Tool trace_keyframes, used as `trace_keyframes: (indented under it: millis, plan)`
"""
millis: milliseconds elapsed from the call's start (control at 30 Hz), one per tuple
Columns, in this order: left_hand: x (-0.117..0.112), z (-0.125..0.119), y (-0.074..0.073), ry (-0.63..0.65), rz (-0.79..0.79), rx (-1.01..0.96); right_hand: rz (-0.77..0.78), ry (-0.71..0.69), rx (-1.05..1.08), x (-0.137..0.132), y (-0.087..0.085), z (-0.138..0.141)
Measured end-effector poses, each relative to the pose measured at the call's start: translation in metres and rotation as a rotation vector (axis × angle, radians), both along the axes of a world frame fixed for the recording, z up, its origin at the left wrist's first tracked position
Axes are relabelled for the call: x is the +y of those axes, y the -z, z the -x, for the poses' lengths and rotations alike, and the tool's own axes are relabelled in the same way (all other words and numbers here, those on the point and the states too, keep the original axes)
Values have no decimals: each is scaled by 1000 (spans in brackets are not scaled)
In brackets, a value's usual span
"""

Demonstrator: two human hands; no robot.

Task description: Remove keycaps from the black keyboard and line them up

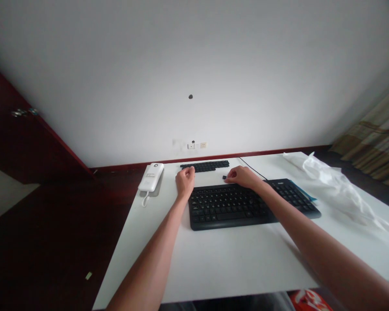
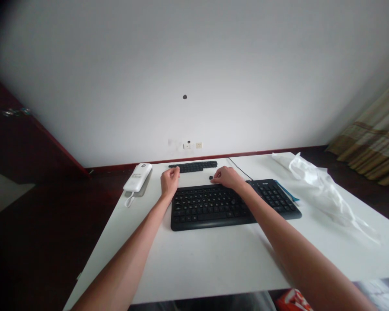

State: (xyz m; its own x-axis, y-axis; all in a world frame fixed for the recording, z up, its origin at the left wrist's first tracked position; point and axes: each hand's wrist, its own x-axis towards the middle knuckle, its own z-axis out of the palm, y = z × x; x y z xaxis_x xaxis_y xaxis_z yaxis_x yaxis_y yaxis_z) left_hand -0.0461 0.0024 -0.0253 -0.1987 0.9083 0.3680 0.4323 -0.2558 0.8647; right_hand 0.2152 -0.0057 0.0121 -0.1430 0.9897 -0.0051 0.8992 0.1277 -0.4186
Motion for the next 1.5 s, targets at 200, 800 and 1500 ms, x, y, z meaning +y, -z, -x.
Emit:
trace_keyframes:
  millis: [200, 800, 1500]
  plan:
    - [0, 0, 1, 4, -3, -5, -40, 36, -64, 14, 2, 17]
    - [0, 0, 1, 5, 9, -14, -118, 127, -71, 36, 12, 30]
    - [-4, -1, -4, 18, 11, -28, -161, 177, -26, 37, 19, 30]
